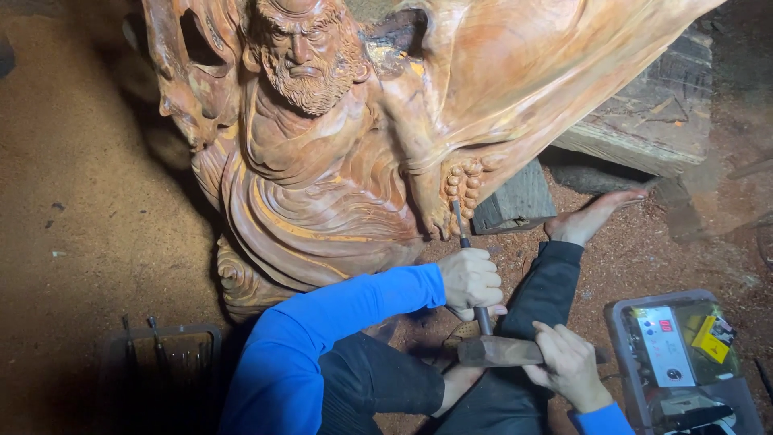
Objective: Carving intricate details into a large wooden sculpture using a chisel and mallet.
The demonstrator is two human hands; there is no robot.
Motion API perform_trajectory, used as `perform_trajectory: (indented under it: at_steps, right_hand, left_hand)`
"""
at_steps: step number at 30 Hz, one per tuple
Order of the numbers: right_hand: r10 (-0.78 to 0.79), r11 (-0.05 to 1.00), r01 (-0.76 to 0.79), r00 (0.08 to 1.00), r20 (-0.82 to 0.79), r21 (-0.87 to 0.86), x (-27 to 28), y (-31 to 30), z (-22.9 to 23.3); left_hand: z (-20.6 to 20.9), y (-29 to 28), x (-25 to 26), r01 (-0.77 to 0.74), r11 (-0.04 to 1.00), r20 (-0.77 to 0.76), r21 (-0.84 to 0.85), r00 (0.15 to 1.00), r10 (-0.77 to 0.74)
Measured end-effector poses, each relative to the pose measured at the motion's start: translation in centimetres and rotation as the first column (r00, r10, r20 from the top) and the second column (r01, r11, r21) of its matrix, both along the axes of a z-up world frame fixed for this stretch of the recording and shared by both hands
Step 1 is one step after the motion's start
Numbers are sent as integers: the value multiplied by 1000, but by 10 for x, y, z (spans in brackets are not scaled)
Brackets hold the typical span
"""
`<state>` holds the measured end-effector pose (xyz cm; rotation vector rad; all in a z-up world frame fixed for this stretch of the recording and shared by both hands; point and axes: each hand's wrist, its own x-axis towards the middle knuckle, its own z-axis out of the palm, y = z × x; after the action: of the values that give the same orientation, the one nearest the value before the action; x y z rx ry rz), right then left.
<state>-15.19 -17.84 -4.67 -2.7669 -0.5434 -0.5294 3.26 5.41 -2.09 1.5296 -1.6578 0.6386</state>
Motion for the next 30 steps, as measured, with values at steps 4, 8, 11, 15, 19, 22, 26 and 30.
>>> perform_trajectory:
  at_steps: [4, 8, 11, 15, 19, 22, 26, 30]
  right_hand:
    - [88, 995, -90, 995, 51, 47, 7, 9, 15]
    - [31, 1000, -31, 999, -36, -3, 5, 15, 24]
    - [97, 994, -98, 995, -17, -57, 8, 0, 7]
    - [46, 999, -46, 999, -14, -5, 9, 13, 15]
    - [117, 991, -116, 993, 14, -64, 4, 2, 8]
    - [40, 999, -39, 999, -19, 38, 11, 18, 25]
    - [71, 996, -70, 997, -13, 46, 10, 25, 36]
    - [48, 999, -47, 999, -26, 17, 10, 22, 30]
  left_hand:
    - [1, 3, 4, 20, 1000, 14, 9, 1000, -20]
    - [-5, 3, 1, 42, 999, 10, 6, 999, -42]
    - [-11, 2, 3, 19, 999, 26, 30, 999, -19]
    - [-11, 2, 3, 9, 1000, 46, 30, 999, -10]
    - [-5, 5, 5, 44, 999, 19, 11, 999, -44]
    - [3, 7, 11, 32, 999, -1, 8, 999, -32]
    - [7, 12, 5, 11, 1000, -12, 22, 1000, -11]
    - [16, 16, 7, 31, 1000, -37, 2, 999, -30]
